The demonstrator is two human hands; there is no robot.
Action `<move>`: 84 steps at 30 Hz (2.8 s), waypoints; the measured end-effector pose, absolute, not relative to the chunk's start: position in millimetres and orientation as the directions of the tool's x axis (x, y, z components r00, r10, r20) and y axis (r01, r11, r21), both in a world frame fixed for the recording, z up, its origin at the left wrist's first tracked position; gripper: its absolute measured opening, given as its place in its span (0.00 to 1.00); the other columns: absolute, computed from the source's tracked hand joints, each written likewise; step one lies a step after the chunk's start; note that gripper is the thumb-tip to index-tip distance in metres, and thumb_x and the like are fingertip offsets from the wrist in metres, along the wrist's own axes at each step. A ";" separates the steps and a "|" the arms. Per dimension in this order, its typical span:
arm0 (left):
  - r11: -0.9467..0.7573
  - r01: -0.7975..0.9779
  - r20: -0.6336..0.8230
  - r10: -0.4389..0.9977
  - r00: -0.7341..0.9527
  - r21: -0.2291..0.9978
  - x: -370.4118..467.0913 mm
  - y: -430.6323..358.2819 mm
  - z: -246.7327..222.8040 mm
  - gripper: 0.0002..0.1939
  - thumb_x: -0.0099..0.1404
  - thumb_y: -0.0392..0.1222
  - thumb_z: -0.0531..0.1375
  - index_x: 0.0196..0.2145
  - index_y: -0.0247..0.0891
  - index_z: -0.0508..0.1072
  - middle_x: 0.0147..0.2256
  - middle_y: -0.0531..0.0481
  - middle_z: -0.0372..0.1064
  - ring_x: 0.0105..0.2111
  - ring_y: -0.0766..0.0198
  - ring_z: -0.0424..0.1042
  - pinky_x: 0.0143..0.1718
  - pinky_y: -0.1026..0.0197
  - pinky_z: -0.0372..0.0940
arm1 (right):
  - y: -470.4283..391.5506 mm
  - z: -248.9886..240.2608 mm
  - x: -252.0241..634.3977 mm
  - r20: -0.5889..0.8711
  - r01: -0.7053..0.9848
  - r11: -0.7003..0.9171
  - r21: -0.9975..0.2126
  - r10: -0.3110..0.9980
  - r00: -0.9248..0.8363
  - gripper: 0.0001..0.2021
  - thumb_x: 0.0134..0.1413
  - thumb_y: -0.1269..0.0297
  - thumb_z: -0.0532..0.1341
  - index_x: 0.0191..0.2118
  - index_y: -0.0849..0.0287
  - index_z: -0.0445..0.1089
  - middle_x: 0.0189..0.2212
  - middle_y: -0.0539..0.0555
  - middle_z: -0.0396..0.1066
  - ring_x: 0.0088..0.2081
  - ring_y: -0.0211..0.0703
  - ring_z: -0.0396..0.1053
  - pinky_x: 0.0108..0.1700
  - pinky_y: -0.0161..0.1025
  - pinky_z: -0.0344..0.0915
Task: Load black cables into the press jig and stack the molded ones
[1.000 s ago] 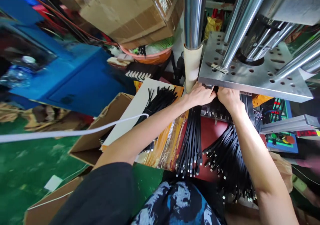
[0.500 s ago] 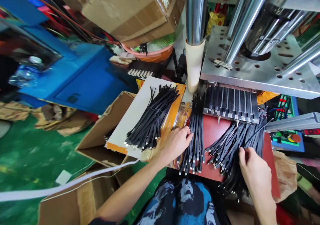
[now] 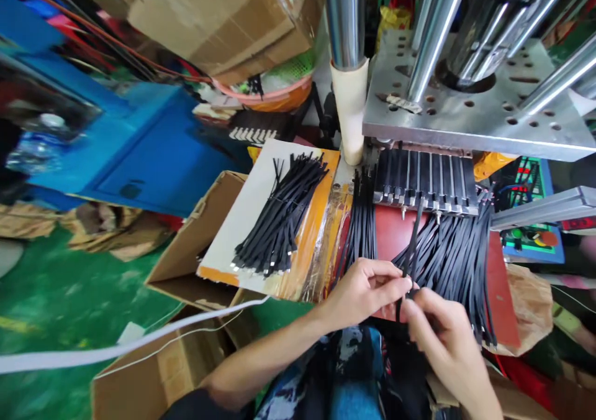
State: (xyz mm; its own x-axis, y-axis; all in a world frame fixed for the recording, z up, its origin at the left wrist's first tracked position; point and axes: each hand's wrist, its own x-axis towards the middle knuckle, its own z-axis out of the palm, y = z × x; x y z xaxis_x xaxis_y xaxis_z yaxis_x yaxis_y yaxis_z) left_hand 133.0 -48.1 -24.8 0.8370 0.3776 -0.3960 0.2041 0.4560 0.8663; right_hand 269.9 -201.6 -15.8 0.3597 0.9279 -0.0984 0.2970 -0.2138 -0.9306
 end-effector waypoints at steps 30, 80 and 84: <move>-0.155 -0.027 0.090 0.416 0.905 0.987 152.4 -17.0 11.9 0.05 0.71 0.38 0.69 0.40 0.35 0.86 0.39 0.46 0.80 0.39 0.63 0.78 0.43 0.62 0.71 | -187.9 -36.3 258.2 0.104 0.309 -0.077 -0.948 0.842 0.530 0.06 0.68 0.66 0.65 0.37 0.53 0.78 0.32 0.51 0.74 0.33 0.42 0.70 0.34 0.36 0.66; -0.994 -0.105 0.324 -0.105 0.940 -0.019 203.2 93.8 -46.1 0.18 0.77 0.40 0.59 0.60 0.32 0.75 0.67 0.33 0.68 0.69 0.45 0.65 0.70 0.39 0.63 | -4.9 -26.6 422.1 0.138 0.633 -0.106 -0.767 0.936 0.324 0.20 0.65 0.47 0.66 0.28 0.57 0.74 0.16 0.47 0.69 0.15 0.35 0.62 0.20 0.35 0.56; -0.995 -0.029 0.313 -0.058 0.948 -0.096 208.8 83.6 -40.7 0.19 0.78 0.44 0.58 0.60 0.31 0.75 0.65 0.33 0.69 0.67 0.43 0.67 0.68 0.39 0.63 | -5.5 -31.8 427.3 0.073 0.485 -0.099 -0.869 0.943 0.324 0.21 0.59 0.43 0.70 0.38 0.59 0.78 0.22 0.49 0.73 0.17 0.36 0.64 0.18 0.33 0.61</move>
State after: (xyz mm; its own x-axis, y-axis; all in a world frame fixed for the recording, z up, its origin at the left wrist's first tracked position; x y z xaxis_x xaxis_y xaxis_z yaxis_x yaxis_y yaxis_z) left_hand 208.8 83.6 -40.7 0.9481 -0.0581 0.3127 -0.0293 -0.9950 -0.0959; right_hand 427.3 -5.5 -31.8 0.3238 0.9433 0.0730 0.4852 -0.0993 -0.8687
